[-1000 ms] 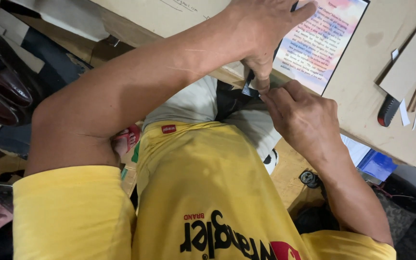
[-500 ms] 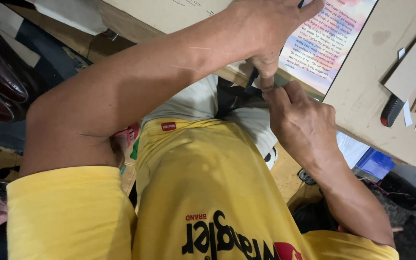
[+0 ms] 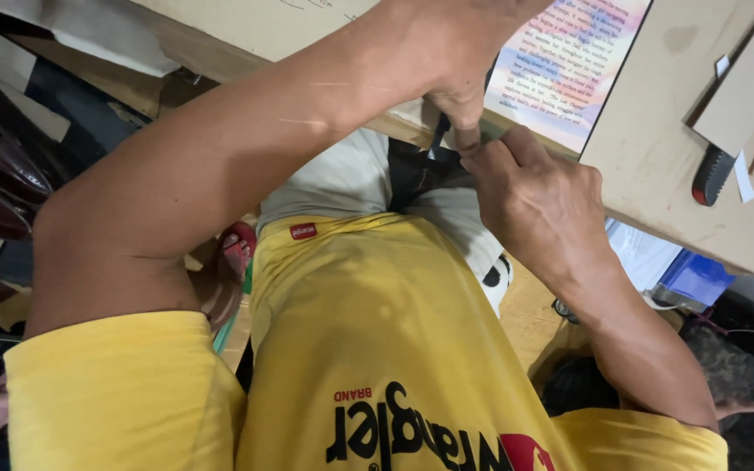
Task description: Assembling a rigid book cover by applying a printed adhesive sheet to a cardboard base and smoothing it with a cloth.
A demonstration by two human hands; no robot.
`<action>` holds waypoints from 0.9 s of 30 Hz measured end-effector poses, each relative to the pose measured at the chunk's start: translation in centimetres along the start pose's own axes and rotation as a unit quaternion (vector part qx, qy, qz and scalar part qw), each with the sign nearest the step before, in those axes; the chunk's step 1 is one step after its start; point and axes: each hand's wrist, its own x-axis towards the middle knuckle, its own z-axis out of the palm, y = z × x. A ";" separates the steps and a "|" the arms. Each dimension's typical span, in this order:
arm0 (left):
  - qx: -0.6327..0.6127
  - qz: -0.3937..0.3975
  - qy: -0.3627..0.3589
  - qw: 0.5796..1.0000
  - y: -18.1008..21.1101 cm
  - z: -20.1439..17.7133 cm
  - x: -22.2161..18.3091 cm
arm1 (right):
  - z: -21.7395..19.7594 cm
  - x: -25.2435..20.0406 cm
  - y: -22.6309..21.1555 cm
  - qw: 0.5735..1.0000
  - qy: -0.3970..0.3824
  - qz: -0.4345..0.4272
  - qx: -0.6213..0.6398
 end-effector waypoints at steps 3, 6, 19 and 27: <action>-0.006 -0.002 -0.006 1.000 -0.1 0.0 -0.1 | 0.3 -0.2 0.1 1.000 0.020 0.000 -0.012; -0.012 -0.006 -0.009 1.000 -0.1 -0.1 0.1 | 0.8 -0.4 0.3 0.999 0.033 -0.010 -0.026; -0.067 0.051 0.046 0.995 -1.4 1.9 2.6 | 1.0 -0.9 1.5 0.991 0.096 -0.027 0.092; -0.013 0.016 0.031 0.999 -0.8 0.9 1.2 | 0.8 -0.8 1.1 0.998 0.060 -0.020 0.006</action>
